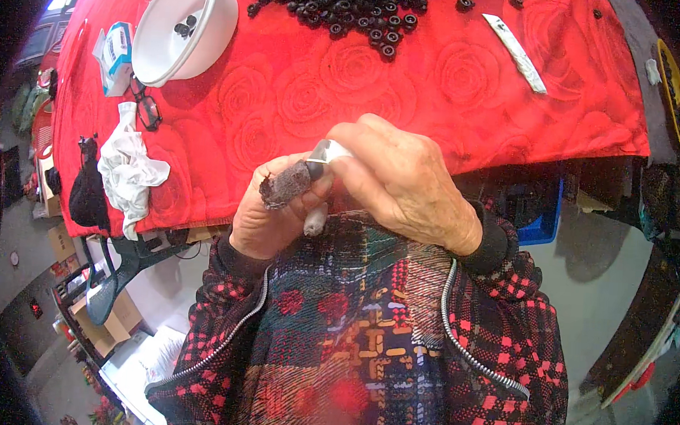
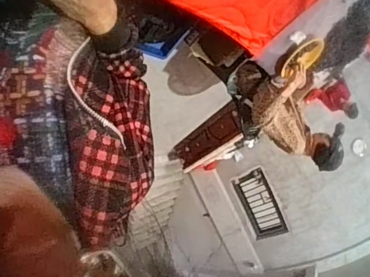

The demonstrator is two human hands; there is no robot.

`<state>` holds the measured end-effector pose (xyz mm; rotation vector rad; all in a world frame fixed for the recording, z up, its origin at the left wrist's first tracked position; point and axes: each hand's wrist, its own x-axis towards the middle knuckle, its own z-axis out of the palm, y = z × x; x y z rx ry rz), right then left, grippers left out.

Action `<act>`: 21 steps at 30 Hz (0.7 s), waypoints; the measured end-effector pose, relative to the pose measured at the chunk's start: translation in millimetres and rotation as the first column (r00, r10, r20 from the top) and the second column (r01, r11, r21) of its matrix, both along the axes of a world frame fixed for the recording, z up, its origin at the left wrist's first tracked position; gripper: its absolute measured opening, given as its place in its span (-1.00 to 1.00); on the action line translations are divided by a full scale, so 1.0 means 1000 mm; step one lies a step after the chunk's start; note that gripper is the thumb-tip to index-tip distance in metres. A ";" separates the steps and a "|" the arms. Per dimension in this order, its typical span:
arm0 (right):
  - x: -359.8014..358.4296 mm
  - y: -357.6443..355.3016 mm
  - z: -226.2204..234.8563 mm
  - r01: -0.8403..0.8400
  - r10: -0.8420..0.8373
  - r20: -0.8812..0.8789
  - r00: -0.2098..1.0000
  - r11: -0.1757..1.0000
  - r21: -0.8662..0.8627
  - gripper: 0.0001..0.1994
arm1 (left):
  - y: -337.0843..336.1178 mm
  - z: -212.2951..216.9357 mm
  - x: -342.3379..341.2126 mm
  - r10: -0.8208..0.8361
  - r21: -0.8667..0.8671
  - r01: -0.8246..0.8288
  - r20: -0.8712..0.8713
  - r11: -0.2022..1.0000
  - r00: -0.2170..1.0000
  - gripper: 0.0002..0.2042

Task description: The person uses a small white tool to remove pits from black olives one by one. They hold each olive in their left hand, insert the tool, and drop the pitted olive into a white bowl. The process is repeated continuously with olives from a large pile on the table.

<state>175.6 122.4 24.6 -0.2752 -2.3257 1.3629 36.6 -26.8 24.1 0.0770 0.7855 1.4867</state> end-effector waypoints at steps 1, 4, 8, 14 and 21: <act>0.000 0.001 0.000 -0.004 0.004 0.005 1.000 1.000 -0.002 -0.78 | 0.000 0.000 0.000 0.006 -0.003 -0.006 0.005 1.000 1.000 -0.74; 0.000 0.002 -0.001 -0.009 0.009 -0.017 1.000 1.000 -0.003 -0.79 | 0.002 -0.002 -0.001 -0.011 0.000 0.011 0.014 1.000 1.000 -0.75; 0.000 0.003 -0.006 -0.014 0.013 -0.026 1.000 1.000 -0.020 -0.79 | 0.004 -0.004 0.001 -0.001 -0.005 0.001 0.006 1.000 1.000 -0.73; 0.000 0.006 -0.007 -0.018 0.016 -0.035 0.999 0.999 -0.046 -0.79 | 0.006 -0.006 0.000 -0.025 -0.005 0.025 -0.012 1.000 1.000 -0.72; 0.000 0.008 -0.015 -0.028 0.022 -0.058 0.998 0.994 -0.104 -0.80 | 0.010 -0.008 -0.001 -0.039 -0.002 0.039 0.047 0.999 0.998 -0.72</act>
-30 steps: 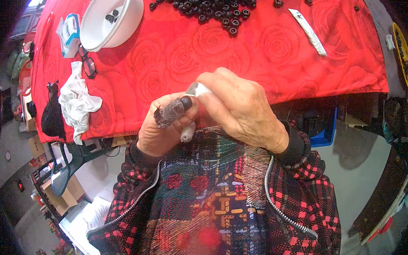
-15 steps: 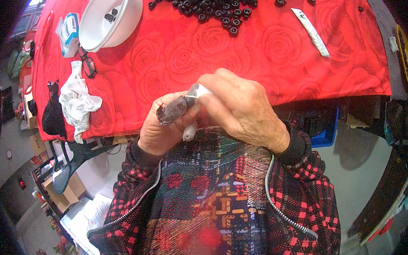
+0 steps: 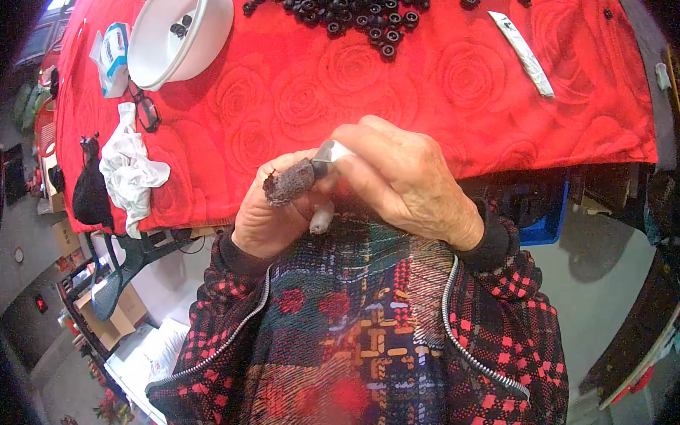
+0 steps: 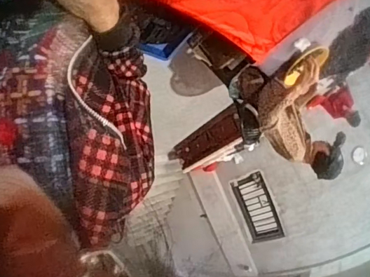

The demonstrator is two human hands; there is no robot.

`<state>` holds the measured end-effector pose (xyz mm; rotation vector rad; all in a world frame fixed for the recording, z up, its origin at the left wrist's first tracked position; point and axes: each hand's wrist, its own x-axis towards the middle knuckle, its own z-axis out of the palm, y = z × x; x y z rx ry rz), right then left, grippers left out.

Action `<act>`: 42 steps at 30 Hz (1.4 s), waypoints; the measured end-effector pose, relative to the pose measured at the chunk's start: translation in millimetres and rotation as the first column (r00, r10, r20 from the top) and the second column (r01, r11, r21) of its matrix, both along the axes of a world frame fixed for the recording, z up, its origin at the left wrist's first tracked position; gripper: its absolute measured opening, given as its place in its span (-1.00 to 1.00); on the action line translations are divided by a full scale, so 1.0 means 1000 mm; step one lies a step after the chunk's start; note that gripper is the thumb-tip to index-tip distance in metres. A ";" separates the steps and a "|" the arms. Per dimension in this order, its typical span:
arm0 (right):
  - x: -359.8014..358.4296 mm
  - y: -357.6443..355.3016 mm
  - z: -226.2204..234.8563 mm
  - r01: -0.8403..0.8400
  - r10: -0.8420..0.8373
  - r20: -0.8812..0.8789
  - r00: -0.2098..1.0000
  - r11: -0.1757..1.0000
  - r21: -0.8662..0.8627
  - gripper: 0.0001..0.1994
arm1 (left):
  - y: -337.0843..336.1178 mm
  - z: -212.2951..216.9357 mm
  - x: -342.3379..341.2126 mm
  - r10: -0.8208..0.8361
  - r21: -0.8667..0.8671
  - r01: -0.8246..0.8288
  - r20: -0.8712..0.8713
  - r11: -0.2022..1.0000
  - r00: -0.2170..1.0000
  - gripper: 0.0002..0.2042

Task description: The person uses a small white tool to remove pits from black olives one by one. They hold each olive in their left hand, insert the tool, and drop the pitted olive into a white bowl. The process is repeated continuously with olives from a large pile on the table.

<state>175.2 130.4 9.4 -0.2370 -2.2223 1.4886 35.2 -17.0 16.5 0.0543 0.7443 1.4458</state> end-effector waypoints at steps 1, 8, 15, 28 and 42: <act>0.000 0.000 0.000 -0.005 0.005 -0.003 1.000 1.000 -0.006 -0.80 | 0.000 -0.001 0.000 0.005 0.003 -0.005 -0.001 1.000 1.000 -0.72; -0.001 0.004 -0.004 -0.010 0.010 -0.014 1.000 1.000 -0.014 -0.82 | 0.002 -0.002 0.002 0.016 -0.056 -0.020 -0.068 0.998 0.998 -0.74; 0.003 0.000 -0.002 -0.068 0.070 -0.024 0.997 0.994 0.090 -0.80 | 0.001 -0.002 -0.002 0.056 -0.073 -0.064 -0.101 0.995 0.993 -0.77; 0.000 0.000 0.011 0.073 -0.073 -0.004 0.997 0.996 0.054 -0.77 | -0.004 0.003 0.001 0.101 -0.022 -0.106 -0.184 0.994 0.978 -0.69; -0.003 -0.003 0.015 0.029 -0.029 -0.005 1.000 0.996 0.086 -0.76 | -0.008 0.000 0.002 0.121 0.025 -0.120 -0.329 0.993 0.936 -0.75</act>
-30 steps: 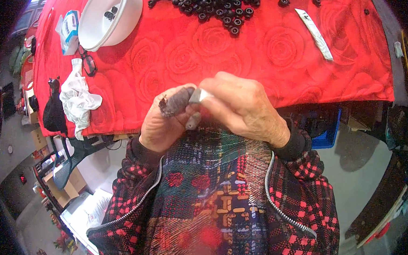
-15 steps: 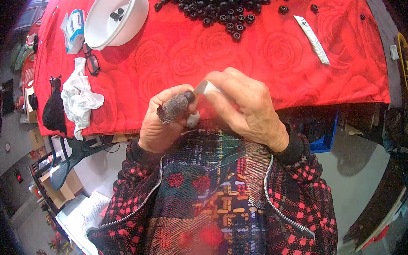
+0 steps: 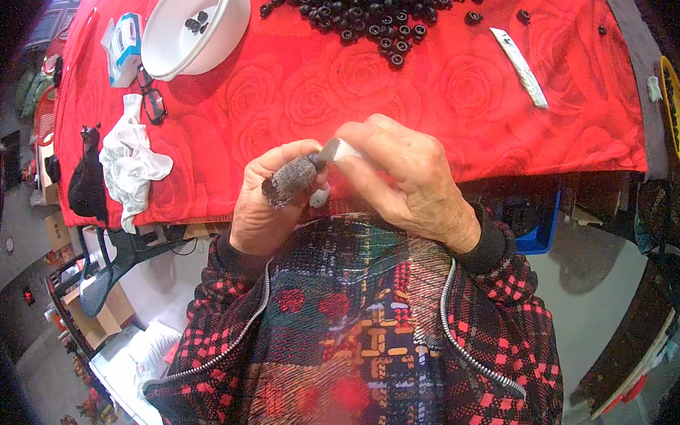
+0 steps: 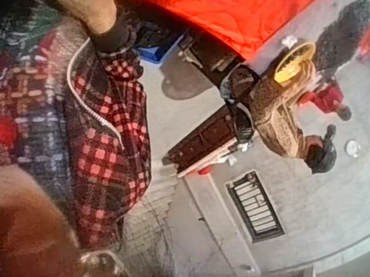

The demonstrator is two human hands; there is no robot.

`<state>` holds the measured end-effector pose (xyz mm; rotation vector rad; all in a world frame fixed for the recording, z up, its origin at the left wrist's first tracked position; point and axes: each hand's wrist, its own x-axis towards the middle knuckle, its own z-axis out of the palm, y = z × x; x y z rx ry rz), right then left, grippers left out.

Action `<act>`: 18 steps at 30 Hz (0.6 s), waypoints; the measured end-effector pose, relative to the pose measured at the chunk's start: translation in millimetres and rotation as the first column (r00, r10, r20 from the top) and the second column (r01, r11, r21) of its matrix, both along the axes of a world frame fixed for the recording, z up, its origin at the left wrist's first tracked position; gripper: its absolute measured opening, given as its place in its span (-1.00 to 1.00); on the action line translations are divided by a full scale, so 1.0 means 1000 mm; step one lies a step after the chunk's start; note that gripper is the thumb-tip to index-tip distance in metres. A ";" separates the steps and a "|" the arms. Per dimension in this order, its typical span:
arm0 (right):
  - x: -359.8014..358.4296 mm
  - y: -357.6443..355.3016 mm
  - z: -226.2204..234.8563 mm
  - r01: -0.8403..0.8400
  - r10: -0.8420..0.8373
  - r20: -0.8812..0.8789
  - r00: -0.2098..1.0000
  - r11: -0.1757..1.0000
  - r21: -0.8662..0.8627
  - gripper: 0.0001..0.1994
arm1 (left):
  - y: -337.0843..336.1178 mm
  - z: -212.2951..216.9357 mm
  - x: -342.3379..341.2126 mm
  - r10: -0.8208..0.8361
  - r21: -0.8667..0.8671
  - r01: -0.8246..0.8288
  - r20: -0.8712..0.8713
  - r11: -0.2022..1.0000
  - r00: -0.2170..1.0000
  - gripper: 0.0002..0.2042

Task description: The person uses a small white tool to remove pits from black olives one by one. They hold each olive in their left hand, insert the tool, and drop the pitted olive into a white bowl. The process is repeated continuously with olives from a large pile on the table.

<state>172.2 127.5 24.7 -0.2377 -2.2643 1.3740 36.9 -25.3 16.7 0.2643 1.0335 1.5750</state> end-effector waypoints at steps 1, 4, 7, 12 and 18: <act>0.000 0.000 0.000 -0.002 0.002 -0.001 1.000 1.000 0.001 -0.76 | 0.000 0.000 0.000 0.002 -0.003 -0.002 0.001 1.000 1.000 -0.75; -0.001 0.001 0.000 0.009 -0.009 -0.015 1.000 1.000 0.013 -0.76 | 0.000 0.001 -0.001 0.003 0.001 -0.003 0.015 1.000 1.000 -0.75; -0.003 0.000 -0.002 0.034 -0.034 -0.016 0.999 0.999 -0.015 -0.76 | 0.003 0.003 -0.002 -0.007 0.003 0.007 0.017 1.000 1.000 -0.75; -0.004 0.002 -0.003 0.012 -0.012 -0.007 1.000 1.000 -0.003 -0.77 | 0.005 0.002 -0.002 0.006 -0.014 -0.006 0.007 1.000 1.000 -0.74; -0.003 0.003 0.001 0.069 -0.070 0.002 0.998 0.991 -0.117 -0.72 | 0.003 -0.007 -0.007 -0.033 0.038 0.027 0.171 0.999 0.985 -0.67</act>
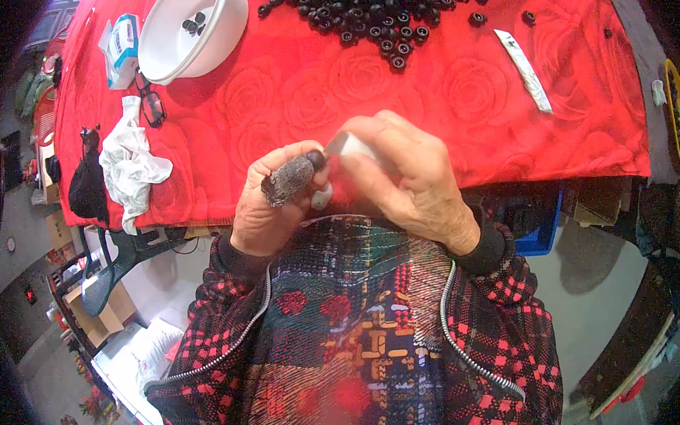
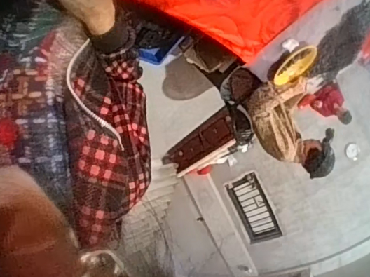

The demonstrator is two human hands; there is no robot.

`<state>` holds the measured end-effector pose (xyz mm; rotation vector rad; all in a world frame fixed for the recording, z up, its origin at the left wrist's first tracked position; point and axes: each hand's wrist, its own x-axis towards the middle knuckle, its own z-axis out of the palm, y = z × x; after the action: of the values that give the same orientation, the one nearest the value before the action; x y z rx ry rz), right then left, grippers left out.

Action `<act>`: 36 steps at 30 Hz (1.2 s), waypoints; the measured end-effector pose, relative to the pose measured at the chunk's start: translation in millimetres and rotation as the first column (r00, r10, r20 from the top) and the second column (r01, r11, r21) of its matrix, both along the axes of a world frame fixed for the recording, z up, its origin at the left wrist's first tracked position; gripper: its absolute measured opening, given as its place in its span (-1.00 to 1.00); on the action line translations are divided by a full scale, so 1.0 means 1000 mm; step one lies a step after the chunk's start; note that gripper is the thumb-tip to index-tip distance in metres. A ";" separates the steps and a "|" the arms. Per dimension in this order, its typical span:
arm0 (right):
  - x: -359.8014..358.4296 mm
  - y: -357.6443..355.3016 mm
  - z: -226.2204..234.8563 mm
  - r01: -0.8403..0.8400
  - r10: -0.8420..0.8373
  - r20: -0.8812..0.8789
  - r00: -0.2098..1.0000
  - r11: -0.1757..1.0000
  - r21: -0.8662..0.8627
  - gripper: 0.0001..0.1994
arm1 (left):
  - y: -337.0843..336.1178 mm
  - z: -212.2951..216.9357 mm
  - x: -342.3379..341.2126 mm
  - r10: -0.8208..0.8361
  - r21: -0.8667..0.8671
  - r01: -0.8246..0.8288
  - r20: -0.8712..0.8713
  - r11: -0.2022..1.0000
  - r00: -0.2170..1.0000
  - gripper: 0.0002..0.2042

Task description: The person uses a small white tool to remove pits from black olives one by one. They hold each olive in their left hand, insert the tool, and drop the pitted olive into a white bowl. The process is repeated continuously with olives from a large pile on the table.

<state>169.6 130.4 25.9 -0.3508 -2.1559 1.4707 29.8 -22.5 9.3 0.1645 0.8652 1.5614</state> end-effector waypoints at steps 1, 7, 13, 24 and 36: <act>0.000 0.000 0.002 0.028 -0.029 -0.007 1.000 0.998 -0.047 -0.71 | 0.001 0.000 0.000 -0.010 0.018 0.009 0.033 1.000 0.999 -0.66; -0.009 0.000 -0.004 -0.057 0.058 -0.092 0.994 0.998 0.022 -0.69 | 0.007 -0.007 -0.001 -0.146 0.126 0.107 0.353 0.986 0.924 -0.62; 0.000 0.004 0.000 -0.204 0.203 -0.052 0.978 0.867 -0.454 -0.78 | 0.010 0.015 -0.006 -0.260 0.004 0.261 0.078 0.965 0.962 -0.83; 0.006 -0.007 0.001 -0.112 0.064 -0.122 0.991 0.886 -0.449 -0.73 | 0.007 0.033 0.011 -0.078 -0.009 0.078 -0.061 0.997 0.995 -0.82; 0.004 -0.002 -0.003 -0.084 0.114 -0.376 0.919 0.992 0.097 -0.65 | 0.005 0.038 0.015 -0.140 -0.016 0.139 -0.081 0.990 0.987 -0.79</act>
<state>173.4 128.0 23.1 0.0734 -1.9289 1.3696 45.0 -17.7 47.3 0.2780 0.9065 1.4274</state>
